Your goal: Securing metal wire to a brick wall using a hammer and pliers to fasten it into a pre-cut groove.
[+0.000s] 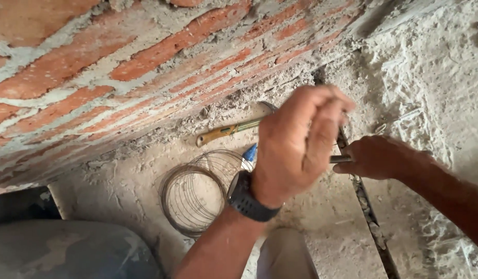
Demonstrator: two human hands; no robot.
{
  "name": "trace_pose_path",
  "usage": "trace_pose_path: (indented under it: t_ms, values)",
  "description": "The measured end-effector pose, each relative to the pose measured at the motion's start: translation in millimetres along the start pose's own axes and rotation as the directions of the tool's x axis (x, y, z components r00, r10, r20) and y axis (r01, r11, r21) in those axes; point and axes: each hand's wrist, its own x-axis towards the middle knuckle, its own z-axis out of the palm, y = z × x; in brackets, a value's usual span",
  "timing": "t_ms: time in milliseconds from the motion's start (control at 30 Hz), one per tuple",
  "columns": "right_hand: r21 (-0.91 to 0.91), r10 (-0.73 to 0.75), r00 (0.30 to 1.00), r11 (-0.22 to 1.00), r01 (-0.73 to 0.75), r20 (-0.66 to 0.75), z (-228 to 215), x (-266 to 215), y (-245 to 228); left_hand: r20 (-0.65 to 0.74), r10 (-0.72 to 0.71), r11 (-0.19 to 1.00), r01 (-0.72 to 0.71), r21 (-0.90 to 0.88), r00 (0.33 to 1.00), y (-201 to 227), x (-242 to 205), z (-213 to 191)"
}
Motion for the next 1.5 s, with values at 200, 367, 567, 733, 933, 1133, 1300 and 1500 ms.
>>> trace_pose_path:
  t_ms: [200,367,567,733,933,1133,1300,1500]
  values:
    - [0.052,0.012,1.000,0.999,-0.012,-0.006,12,2,4,-0.185,-0.042,0.992,0.063,0.113,0.982,-27,9,4]
    - [0.140,0.036,0.999,0.989,-0.039,0.024,32,14,11,-0.156,-0.116,0.988,0.130,0.083,0.981,-35,10,2]
    - [0.249,-0.030,0.999,0.968,0.034,-0.021,76,41,15,-0.149,-0.266,0.962,0.273,0.029,0.952,-44,-4,-14]
    - [0.268,-0.130,0.985,0.951,0.158,-0.117,149,88,28,-0.123,-0.305,0.937,0.321,0.136,0.944,-59,-23,-31]
    - [0.385,-0.067,0.984,0.914,0.127,-0.166,236,123,38,-0.096,-0.298,0.922,0.313,0.230,0.950,-68,-39,-31]
    - [0.397,0.067,0.932,0.914,0.086,-0.356,251,107,30,-0.055,-0.326,0.922,0.331,0.202,0.944,-84,-56,-18]
    - [0.460,0.163,0.676,0.840,0.287,-0.719,164,62,2,-0.028,-0.331,0.921,0.329,0.206,0.943,-85,-63,-10]
    - [-0.146,-0.265,0.144,0.822,0.550,-0.953,121,90,-13,-0.083,-0.315,0.933,0.324,0.156,0.946,-85,-59,8]
